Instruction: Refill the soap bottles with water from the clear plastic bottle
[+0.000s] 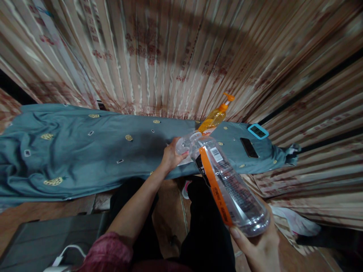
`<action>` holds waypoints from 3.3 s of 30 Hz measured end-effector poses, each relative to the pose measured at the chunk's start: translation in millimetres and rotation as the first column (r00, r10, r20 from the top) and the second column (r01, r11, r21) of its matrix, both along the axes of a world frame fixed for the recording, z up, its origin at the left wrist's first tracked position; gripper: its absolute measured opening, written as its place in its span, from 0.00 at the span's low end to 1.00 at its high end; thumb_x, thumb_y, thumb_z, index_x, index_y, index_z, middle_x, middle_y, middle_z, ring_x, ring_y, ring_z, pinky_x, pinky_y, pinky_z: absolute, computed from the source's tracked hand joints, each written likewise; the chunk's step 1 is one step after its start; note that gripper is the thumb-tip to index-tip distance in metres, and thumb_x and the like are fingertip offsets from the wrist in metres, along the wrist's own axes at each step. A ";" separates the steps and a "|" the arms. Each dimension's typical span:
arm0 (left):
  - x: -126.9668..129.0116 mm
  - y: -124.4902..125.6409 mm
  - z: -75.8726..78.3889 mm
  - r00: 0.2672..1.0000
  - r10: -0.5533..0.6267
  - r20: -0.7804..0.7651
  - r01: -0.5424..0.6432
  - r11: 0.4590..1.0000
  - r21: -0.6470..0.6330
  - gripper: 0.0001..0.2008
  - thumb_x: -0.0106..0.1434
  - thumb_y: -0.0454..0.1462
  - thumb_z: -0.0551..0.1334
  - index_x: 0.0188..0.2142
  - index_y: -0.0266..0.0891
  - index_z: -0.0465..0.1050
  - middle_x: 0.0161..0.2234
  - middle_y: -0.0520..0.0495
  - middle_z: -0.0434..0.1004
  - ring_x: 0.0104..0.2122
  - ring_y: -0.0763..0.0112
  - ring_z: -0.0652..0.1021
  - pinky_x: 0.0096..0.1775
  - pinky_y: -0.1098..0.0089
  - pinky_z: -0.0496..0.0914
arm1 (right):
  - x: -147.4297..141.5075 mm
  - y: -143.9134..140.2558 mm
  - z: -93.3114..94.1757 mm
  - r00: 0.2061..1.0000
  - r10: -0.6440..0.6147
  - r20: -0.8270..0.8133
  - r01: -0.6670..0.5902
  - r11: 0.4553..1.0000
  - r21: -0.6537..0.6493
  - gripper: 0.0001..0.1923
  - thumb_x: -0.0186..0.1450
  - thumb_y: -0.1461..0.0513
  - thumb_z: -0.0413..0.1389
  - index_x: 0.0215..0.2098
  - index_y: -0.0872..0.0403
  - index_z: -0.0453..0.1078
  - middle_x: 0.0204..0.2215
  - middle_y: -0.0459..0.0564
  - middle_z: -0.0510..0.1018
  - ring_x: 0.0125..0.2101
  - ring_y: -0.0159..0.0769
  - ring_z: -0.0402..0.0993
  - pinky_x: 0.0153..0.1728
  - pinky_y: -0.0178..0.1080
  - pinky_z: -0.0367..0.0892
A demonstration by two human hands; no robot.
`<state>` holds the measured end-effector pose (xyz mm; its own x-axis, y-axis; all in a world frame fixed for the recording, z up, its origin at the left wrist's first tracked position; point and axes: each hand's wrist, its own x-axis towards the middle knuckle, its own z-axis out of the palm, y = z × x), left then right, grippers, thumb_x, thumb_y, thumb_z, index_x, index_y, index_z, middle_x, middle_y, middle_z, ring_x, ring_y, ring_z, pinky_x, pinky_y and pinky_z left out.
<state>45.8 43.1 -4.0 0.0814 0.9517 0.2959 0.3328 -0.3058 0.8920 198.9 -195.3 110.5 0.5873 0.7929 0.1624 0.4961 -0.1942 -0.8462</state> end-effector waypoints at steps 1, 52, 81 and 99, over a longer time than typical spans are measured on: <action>-0.1 0.3 -0.2 1.000 0.000 -0.002 0.000 1.000 0.000 0.29 0.50 0.36 0.74 0.51 0.39 0.70 0.42 0.46 0.83 0.41 0.58 0.84 0.46 0.60 0.78 | -0.2 0.0 -0.1 1.000 -0.001 0.002 0.001 1.000 -0.003 0.39 0.52 0.43 0.66 0.54 0.54 0.63 0.45 0.56 0.76 0.46 0.49 0.75 0.45 0.45 0.70; 0.5 -1.4 4.8 1.000 -0.011 0.005 0.011 1.000 -0.014 0.28 0.50 0.35 0.73 0.51 0.39 0.70 0.43 0.44 0.84 0.43 0.55 0.84 0.47 0.57 0.77 | 7.9 -2.9 -4.9 0.999 0.021 0.034 -0.021 1.000 -0.007 0.39 0.52 0.44 0.67 0.54 0.53 0.63 0.45 0.56 0.77 0.45 0.49 0.76 0.43 0.47 0.72; 0.0 -1.8 4.6 1.000 -0.013 -0.026 0.012 0.999 -0.032 0.29 0.51 0.35 0.73 0.52 0.40 0.70 0.43 0.47 0.83 0.43 0.58 0.84 0.46 0.62 0.77 | 1.6 0.1 0.5 0.999 -0.009 0.042 0.010 0.999 -0.030 0.41 0.51 0.42 0.65 0.54 0.55 0.61 0.46 0.57 0.74 0.45 0.51 0.74 0.48 0.51 0.68; -0.7 -2.5 8.0 0.999 -0.014 -0.034 0.013 0.999 -0.034 0.28 0.51 0.35 0.73 0.51 0.38 0.70 0.43 0.45 0.83 0.43 0.56 0.83 0.47 0.60 0.77 | 13.0 -2.2 -6.3 0.993 0.018 0.114 -0.016 1.000 -0.019 0.42 0.52 0.41 0.65 0.56 0.55 0.61 0.47 0.58 0.74 0.47 0.52 0.74 0.48 0.51 0.68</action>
<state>45.1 40.6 3.9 0.1042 0.9597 0.2609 0.3593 -0.2810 0.8899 211.9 -197.5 104.3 0.5524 0.8059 0.2131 0.5929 -0.2001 -0.7800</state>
